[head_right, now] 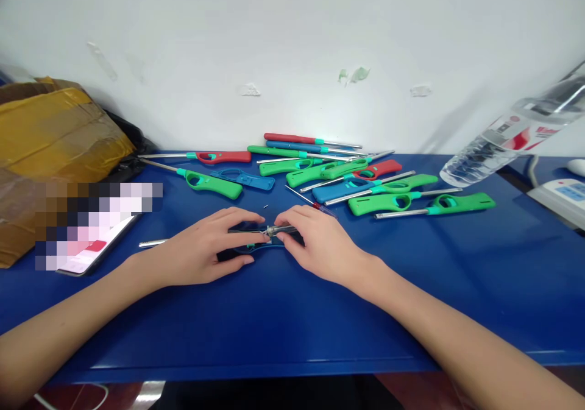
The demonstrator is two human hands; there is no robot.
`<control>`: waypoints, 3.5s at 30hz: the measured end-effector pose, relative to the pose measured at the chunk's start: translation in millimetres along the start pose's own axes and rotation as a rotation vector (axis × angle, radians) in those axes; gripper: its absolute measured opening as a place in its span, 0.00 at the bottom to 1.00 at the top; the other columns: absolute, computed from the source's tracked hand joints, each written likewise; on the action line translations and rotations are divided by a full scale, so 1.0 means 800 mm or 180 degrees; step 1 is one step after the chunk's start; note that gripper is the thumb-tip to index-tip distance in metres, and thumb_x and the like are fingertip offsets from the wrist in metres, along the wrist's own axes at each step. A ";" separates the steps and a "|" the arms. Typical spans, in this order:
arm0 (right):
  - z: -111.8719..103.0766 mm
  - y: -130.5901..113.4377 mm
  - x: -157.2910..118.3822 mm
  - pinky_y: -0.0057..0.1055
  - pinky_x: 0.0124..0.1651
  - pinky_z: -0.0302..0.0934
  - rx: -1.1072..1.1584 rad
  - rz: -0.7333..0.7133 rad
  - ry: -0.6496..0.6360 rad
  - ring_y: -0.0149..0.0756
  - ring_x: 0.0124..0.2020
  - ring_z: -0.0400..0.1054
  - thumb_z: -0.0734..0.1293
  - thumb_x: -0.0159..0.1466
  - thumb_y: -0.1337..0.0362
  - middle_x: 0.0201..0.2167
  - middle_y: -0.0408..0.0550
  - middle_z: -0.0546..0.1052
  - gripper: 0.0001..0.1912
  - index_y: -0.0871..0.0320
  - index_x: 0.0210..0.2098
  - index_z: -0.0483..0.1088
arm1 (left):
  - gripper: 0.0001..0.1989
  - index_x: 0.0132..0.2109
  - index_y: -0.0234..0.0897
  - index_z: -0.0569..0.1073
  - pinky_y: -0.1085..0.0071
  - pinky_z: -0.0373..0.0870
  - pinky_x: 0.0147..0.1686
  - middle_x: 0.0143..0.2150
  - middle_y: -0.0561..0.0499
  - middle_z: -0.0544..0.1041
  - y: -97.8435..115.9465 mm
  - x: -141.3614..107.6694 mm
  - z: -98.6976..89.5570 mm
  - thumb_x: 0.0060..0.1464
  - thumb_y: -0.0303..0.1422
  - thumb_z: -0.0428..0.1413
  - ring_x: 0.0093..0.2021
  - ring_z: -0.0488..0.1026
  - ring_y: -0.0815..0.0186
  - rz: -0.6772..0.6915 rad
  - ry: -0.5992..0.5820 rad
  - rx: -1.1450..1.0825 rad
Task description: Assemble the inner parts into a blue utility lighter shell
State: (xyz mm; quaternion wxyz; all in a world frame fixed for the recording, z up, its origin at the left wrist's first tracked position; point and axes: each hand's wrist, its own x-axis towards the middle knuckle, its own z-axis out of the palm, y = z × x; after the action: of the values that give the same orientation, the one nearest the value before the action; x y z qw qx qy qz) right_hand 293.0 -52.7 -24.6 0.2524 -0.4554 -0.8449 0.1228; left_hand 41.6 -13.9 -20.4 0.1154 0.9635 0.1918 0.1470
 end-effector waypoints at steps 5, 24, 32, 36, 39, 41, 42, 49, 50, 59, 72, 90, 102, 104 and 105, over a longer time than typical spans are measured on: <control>0.000 0.000 0.000 0.37 0.44 0.69 -0.0015 0.0035 -0.0023 0.39 0.42 0.74 0.64 0.66 0.67 0.41 0.48 0.79 0.08 0.55 0.44 0.72 | 0.17 0.60 0.40 0.71 0.57 0.68 0.58 0.58 0.43 0.72 -0.003 0.002 0.005 0.65 0.33 0.52 0.57 0.69 0.56 0.0086 -0.0013 -0.0024; -0.001 0.000 0.000 0.40 0.46 0.70 -0.0396 -0.0391 -0.0199 0.42 0.45 0.72 0.60 0.69 0.67 0.45 0.53 0.75 0.14 0.56 0.51 0.71 | 0.15 0.52 0.33 0.69 0.62 0.74 0.50 0.52 0.42 0.75 -0.003 0.000 0.016 0.64 0.39 0.55 0.51 0.73 0.59 -0.0248 0.0327 -0.0043; -0.001 0.002 -0.001 0.38 0.48 0.70 -0.0355 -0.0581 -0.0286 0.40 0.47 0.72 0.58 0.68 0.71 0.48 0.53 0.75 0.19 0.55 0.56 0.69 | 0.15 0.54 0.36 0.72 0.63 0.72 0.51 0.51 0.43 0.75 -0.005 0.001 0.016 0.65 0.38 0.54 0.50 0.72 0.59 -0.0082 0.0357 0.0005; -0.002 0.003 0.000 0.39 0.49 0.69 -0.0348 -0.0597 -0.0361 0.41 0.48 0.71 0.58 0.68 0.72 0.49 0.54 0.74 0.18 0.56 0.55 0.69 | 0.14 0.53 0.37 0.74 0.62 0.72 0.50 0.50 0.43 0.75 -0.003 0.001 0.015 0.65 0.38 0.53 0.50 0.72 0.58 -0.0112 0.0353 0.0063; -0.003 0.002 0.002 0.40 0.51 0.68 -0.0330 -0.0617 -0.0414 0.42 0.49 0.71 0.58 0.68 0.71 0.49 0.55 0.74 0.17 0.57 0.54 0.68 | 0.14 0.53 0.37 0.74 0.62 0.72 0.49 0.50 0.44 0.75 -0.002 0.002 0.015 0.65 0.38 0.53 0.49 0.72 0.58 -0.0171 0.0317 0.0077; -0.004 0.002 0.003 0.40 0.51 0.68 -0.0323 -0.0635 -0.0454 0.41 0.48 0.71 0.58 0.68 0.71 0.49 0.55 0.74 0.16 0.58 0.53 0.68 | 0.14 0.53 0.37 0.74 0.62 0.71 0.49 0.49 0.44 0.75 -0.001 0.002 0.015 0.65 0.37 0.53 0.49 0.72 0.59 -0.0189 0.0304 0.0080; -0.005 0.002 0.004 0.40 0.50 0.68 -0.0326 -0.0650 -0.0473 0.42 0.48 0.71 0.58 0.68 0.72 0.49 0.55 0.74 0.16 0.58 0.53 0.68 | 0.14 0.53 0.37 0.74 0.62 0.71 0.49 0.49 0.44 0.75 -0.001 0.002 0.015 0.65 0.37 0.53 0.49 0.72 0.59 -0.0187 0.0305 0.0081; -0.009 0.007 0.008 0.40 0.51 0.67 -0.0148 -0.0660 -0.0618 0.41 0.49 0.70 0.58 0.68 0.71 0.50 0.53 0.74 0.18 0.55 0.54 0.69 | 0.13 0.53 0.37 0.73 0.62 0.70 0.50 0.50 0.44 0.75 -0.002 0.002 0.017 0.65 0.37 0.54 0.50 0.71 0.59 -0.0178 0.0343 0.0056; -0.009 0.008 0.009 0.39 0.51 0.67 -0.0087 -0.0637 -0.0643 0.40 0.49 0.70 0.58 0.68 0.71 0.50 0.53 0.74 0.17 0.55 0.54 0.69 | 0.13 0.53 0.37 0.74 0.62 0.70 0.50 0.50 0.44 0.75 -0.002 0.002 0.017 0.65 0.37 0.54 0.49 0.72 0.59 -0.0175 0.0350 0.0052; -0.015 0.007 0.023 0.36 0.49 0.65 0.0238 -0.0518 -0.0885 0.38 0.46 0.69 0.61 0.64 0.75 0.45 0.50 0.74 0.17 0.57 0.49 0.70 | 0.13 0.51 0.36 0.73 0.62 0.70 0.49 0.49 0.44 0.75 -0.001 0.002 0.018 0.65 0.38 0.54 0.49 0.72 0.59 -0.0177 0.0392 0.0120; -0.023 0.007 0.027 0.35 0.48 0.66 0.0346 -0.0550 -0.1093 0.36 0.46 0.69 0.60 0.64 0.75 0.46 0.49 0.73 0.17 0.55 0.49 0.70 | 0.13 0.51 0.35 0.73 0.62 0.71 0.48 0.48 0.44 0.76 -0.002 0.004 0.020 0.64 0.38 0.54 0.48 0.73 0.59 -0.0143 0.0454 0.0177; -0.004 0.010 0.015 0.41 0.52 0.68 0.0278 -0.0378 -0.0301 0.40 0.49 0.70 0.59 0.69 0.70 0.47 0.51 0.77 0.20 0.54 0.59 0.64 | 0.10 0.50 0.37 0.73 0.65 0.73 0.49 0.47 0.47 0.77 0.003 0.006 0.011 0.64 0.34 0.52 0.48 0.74 0.62 -0.0752 0.0520 -0.0532; 0.002 0.008 0.015 0.39 0.52 0.69 0.0328 -0.0762 0.0072 0.39 0.49 0.71 0.59 0.70 0.70 0.47 0.52 0.77 0.15 0.55 0.54 0.69 | 0.08 0.45 0.36 0.76 0.68 0.72 0.45 0.42 0.48 0.79 0.000 0.008 0.013 0.62 0.32 0.54 0.44 0.75 0.64 -0.0685 0.0619 -0.0593; 0.000 0.007 0.015 0.39 0.52 0.69 0.0289 -0.0772 0.0027 0.40 0.49 0.71 0.59 0.69 0.70 0.47 0.52 0.77 0.15 0.55 0.53 0.70 | 0.08 0.45 0.36 0.76 0.70 0.72 0.43 0.42 0.49 0.79 0.000 0.008 0.013 0.62 0.30 0.53 0.43 0.75 0.65 -0.0742 0.0638 -0.0582; -0.001 0.007 0.015 0.39 0.52 0.69 0.0269 -0.0770 -0.0007 0.40 0.49 0.71 0.59 0.69 0.71 0.47 0.52 0.77 0.15 0.56 0.52 0.70 | 0.09 0.45 0.37 0.76 0.70 0.73 0.43 0.41 0.49 0.79 -0.001 0.009 0.012 0.62 0.30 0.52 0.42 0.75 0.65 -0.0765 0.0645 -0.0569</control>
State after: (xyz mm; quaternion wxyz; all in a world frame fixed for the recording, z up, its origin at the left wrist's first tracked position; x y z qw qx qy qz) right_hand 291.9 -39.9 -22.4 0.2834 -0.3390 -0.8880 0.1274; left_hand 50.7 -12.3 -28.1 0.1974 0.8998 0.3024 0.2449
